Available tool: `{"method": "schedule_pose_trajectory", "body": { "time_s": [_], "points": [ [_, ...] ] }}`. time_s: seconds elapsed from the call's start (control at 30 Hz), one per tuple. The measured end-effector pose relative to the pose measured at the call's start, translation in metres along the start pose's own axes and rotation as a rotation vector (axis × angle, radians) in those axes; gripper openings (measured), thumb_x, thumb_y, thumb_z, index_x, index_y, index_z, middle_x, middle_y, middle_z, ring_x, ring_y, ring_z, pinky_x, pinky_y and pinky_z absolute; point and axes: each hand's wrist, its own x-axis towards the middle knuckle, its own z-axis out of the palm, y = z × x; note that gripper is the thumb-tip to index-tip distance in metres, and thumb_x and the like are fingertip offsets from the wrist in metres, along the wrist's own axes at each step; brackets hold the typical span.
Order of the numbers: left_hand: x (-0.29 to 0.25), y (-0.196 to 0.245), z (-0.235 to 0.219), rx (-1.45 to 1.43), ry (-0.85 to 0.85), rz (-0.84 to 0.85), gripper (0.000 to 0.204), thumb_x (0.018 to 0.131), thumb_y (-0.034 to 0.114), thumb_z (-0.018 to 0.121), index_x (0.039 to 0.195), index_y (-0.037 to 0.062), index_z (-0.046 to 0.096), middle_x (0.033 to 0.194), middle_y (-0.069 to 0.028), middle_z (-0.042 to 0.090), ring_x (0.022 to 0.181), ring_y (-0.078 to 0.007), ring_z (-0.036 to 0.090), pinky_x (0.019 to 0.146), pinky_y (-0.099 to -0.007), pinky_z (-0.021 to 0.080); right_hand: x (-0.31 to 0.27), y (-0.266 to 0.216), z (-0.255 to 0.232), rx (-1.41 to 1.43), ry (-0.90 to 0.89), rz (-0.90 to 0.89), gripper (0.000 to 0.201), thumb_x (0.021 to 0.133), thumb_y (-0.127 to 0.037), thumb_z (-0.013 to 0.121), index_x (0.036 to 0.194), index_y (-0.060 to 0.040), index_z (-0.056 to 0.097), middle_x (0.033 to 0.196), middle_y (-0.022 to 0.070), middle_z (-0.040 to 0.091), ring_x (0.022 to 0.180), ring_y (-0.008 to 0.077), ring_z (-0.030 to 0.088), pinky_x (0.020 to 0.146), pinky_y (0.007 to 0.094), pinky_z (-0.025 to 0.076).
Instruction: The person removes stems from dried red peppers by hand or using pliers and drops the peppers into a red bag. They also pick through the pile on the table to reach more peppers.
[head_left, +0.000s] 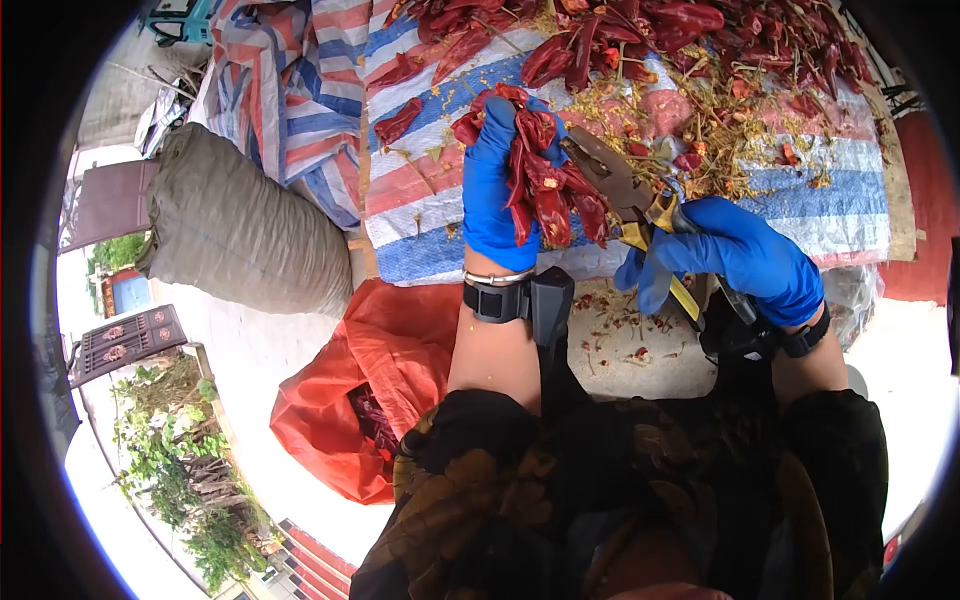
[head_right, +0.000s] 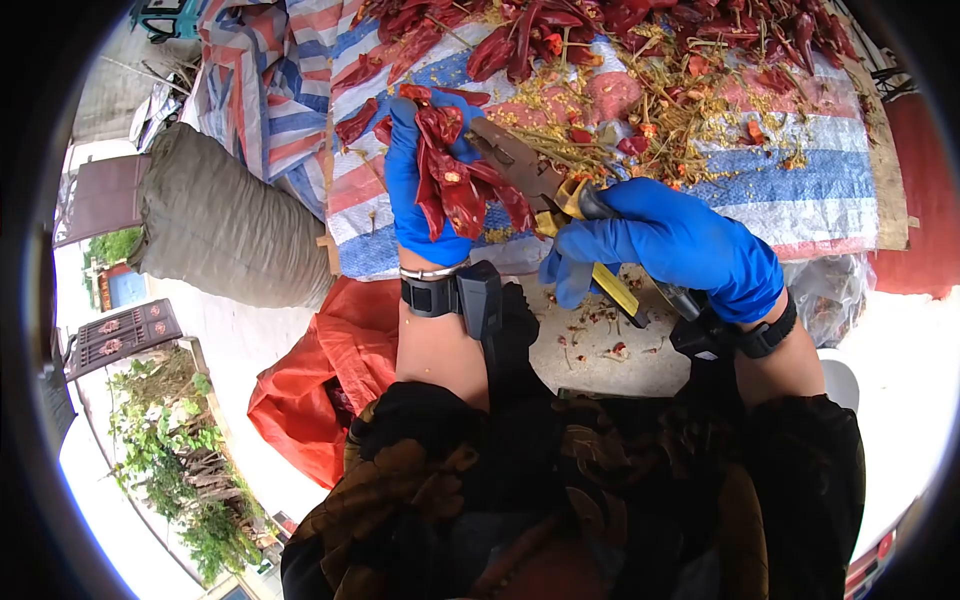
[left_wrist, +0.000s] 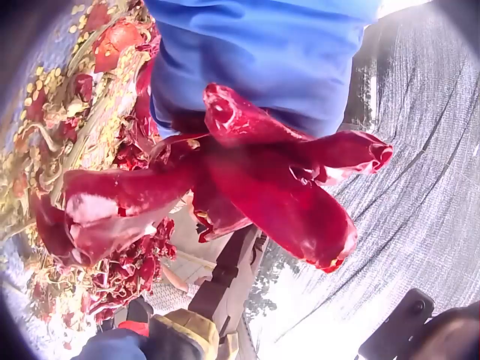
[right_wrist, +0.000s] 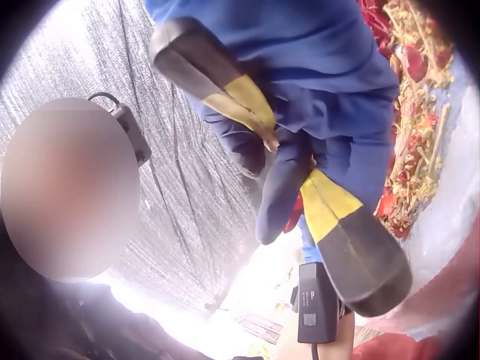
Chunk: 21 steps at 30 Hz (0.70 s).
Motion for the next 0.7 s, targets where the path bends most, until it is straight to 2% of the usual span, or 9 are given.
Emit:
{"method": "schedule_pose_trajectory", "body": {
  "time_s": [0.03,0.1,0.23,0.33,0.37,0.43,0.47,0.57,0.7],
  "points": [
    [-0.001,0.001,0.001,0.058,0.011,0.010,0.032,0.084,0.040,0.057,0.084,0.0085,0.053,0.069,-0.0024,0.053,0.061,-0.0135,0.050,0.058,-0.0270,0.042,-0.003,-0.002,-0.004,-0.078,0.033,-0.018,0.030,0.088,-0.021,0.050,0.081,0.0058,0.061,0.079,0.0147,0.063,0.076,0.0210,0.062,0.072,0.0292,0.047],
    [0.010,-0.004,-0.018,-0.162,-0.154,-0.007,0.032,0.085,0.040,0.055,0.083,0.0081,0.053,0.069,-0.0026,0.052,0.061,-0.0138,0.050,0.057,-0.0273,0.041,-0.014,-0.012,-0.016,-0.255,0.186,-0.048,0.028,0.087,-0.021,0.051,0.083,0.0059,0.060,0.081,0.0146,0.063,0.073,0.0198,0.061,0.069,0.0291,0.047],
    [0.025,0.002,-0.039,-0.317,-0.309,0.023,0.035,0.087,0.042,0.051,0.078,0.0078,0.050,0.069,-0.0031,0.050,0.060,-0.0151,0.047,0.055,-0.0277,0.039,-0.036,-0.022,-0.058,-0.822,0.872,0.081,0.032,0.083,-0.030,0.056,0.091,0.0000,0.062,0.076,0.0085,0.063,0.069,0.0174,0.058,0.065,0.0302,0.043],
    [0.018,0.005,-0.048,-0.235,-0.282,0.122,0.033,0.087,0.041,0.050,0.085,0.0082,0.052,0.073,-0.0036,0.053,0.065,-0.0160,0.051,0.058,-0.0293,0.042,-0.059,-0.008,-0.111,-1.281,1.202,0.053,0.034,0.077,-0.034,0.059,0.090,-0.0017,0.059,0.072,0.0134,0.059,0.064,0.0252,0.056,0.058,0.0333,0.041],
    [0.016,0.003,-0.045,-0.242,-0.282,0.118,0.033,0.087,0.041,0.050,0.085,0.0082,0.052,0.073,-0.0036,0.053,0.065,-0.0160,0.051,0.058,-0.0293,0.042,-0.067,-0.005,-0.123,-1.286,1.204,0.060,0.034,0.077,-0.034,0.059,0.090,-0.0017,0.059,0.072,0.0134,0.059,0.064,0.0252,0.056,0.058,0.0333,0.041],
    [0.012,0.003,-0.038,0.047,0.193,0.374,0.032,0.087,0.040,0.050,0.095,0.0090,0.053,0.080,-0.0038,0.055,0.072,-0.0172,0.055,0.062,-0.0312,0.046,-0.082,0.000,-0.146,-1.426,1.229,0.142,0.034,0.076,-0.034,0.061,0.088,-0.0021,0.059,0.071,0.0155,0.057,0.064,0.0291,0.055,0.058,0.0350,0.041],
    [0.009,0.004,-0.046,0.070,0.010,0.386,0.034,0.087,0.040,0.051,0.102,0.0097,0.052,0.088,-0.0040,0.057,0.077,-0.0178,0.056,0.065,-0.0332,0.049,-0.086,0.003,-0.154,-1.404,1.242,0.182,0.034,0.074,-0.034,0.062,0.087,-0.0024,0.059,0.071,0.0162,0.057,0.064,0.0312,0.054,0.058,0.0362,0.040],
    [0.019,0.011,-0.059,-0.088,0.070,0.295,0.032,0.087,0.039,0.051,0.102,0.0101,0.052,0.092,-0.0043,0.057,0.078,-0.0177,0.056,0.064,-0.0336,0.049,-0.093,0.014,-0.166,-1.420,1.235,0.129,0.033,0.073,-0.033,0.063,0.085,-0.0025,0.060,0.073,0.0166,0.058,0.065,0.0312,0.055,0.058,0.0371,0.040],
    [0.024,0.015,-0.075,-0.140,0.065,0.336,0.032,0.087,0.039,0.050,0.102,0.0109,0.053,0.095,-0.0046,0.057,0.081,-0.0192,0.056,0.068,-0.0351,0.049,-0.094,0.022,-0.176,-1.386,1.191,0.171,0.033,0.071,-0.034,0.065,0.083,-0.0031,0.061,0.077,0.0170,0.059,0.069,0.0307,0.057,0.061,0.0366,0.042]
  ]
}}
